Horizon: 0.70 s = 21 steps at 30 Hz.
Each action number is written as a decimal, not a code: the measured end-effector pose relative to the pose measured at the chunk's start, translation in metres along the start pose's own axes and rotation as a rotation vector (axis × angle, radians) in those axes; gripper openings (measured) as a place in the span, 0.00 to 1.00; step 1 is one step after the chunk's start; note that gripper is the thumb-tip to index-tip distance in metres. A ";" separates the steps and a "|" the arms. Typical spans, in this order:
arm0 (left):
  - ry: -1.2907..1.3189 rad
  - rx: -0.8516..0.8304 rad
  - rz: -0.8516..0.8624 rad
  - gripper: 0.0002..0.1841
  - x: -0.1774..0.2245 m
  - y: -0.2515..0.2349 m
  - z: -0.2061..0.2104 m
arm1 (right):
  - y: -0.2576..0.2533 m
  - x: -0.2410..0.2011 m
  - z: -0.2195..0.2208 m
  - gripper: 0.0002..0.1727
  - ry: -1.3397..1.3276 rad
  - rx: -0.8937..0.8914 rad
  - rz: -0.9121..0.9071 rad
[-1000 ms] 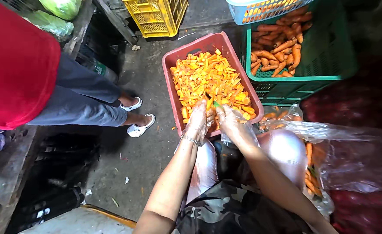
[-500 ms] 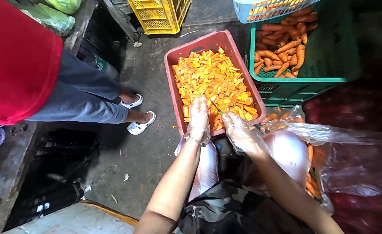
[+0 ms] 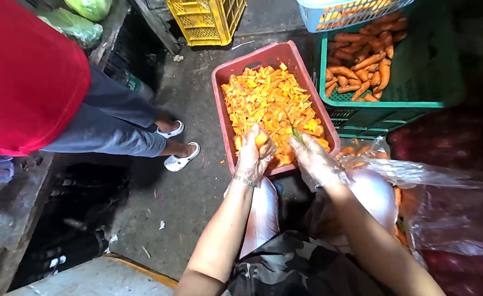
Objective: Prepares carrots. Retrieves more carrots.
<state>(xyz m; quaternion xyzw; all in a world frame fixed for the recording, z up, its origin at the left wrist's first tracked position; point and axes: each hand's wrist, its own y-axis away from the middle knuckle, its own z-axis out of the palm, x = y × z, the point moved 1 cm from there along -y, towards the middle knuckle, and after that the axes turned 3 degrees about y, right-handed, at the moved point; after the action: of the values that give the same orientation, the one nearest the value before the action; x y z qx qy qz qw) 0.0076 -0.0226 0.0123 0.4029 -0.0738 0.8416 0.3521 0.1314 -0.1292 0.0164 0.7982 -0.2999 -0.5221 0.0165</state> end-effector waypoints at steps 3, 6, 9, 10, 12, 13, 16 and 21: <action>0.053 -0.057 0.004 0.27 0.000 0.004 0.001 | 0.018 -0.021 -0.005 0.14 -0.106 0.081 -0.210; 0.003 0.001 -0.011 0.26 0.001 0.007 0.005 | 0.028 -0.038 -0.001 0.10 -0.099 0.118 -0.311; -0.084 0.063 0.007 0.20 0.001 0.009 0.006 | 0.031 -0.048 0.002 0.10 -0.093 0.115 -0.278; -0.141 0.048 0.032 0.18 0.000 0.009 0.005 | 0.030 -0.050 0.002 0.10 -0.087 0.113 -0.250; -0.249 0.016 0.085 0.16 -0.002 0.007 0.005 | 0.027 -0.050 0.002 0.10 -0.093 0.119 -0.224; -0.275 0.005 0.098 0.16 -0.003 0.005 0.005 | 0.026 -0.051 0.001 0.08 -0.101 0.117 -0.218; -0.236 -0.001 0.027 0.19 -0.004 0.004 0.006 | 0.023 -0.047 -0.001 0.09 -0.120 0.095 -0.198; -0.015 -0.061 -0.194 0.23 0.000 0.005 0.006 | 0.022 -0.043 -0.004 0.07 -0.167 0.079 -0.226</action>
<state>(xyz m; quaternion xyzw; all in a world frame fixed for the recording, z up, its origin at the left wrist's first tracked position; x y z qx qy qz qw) 0.0080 -0.0293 0.0172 0.4038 -0.0626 0.7978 0.4434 0.1130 -0.1266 0.0614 0.7808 -0.2287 -0.5730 -0.0987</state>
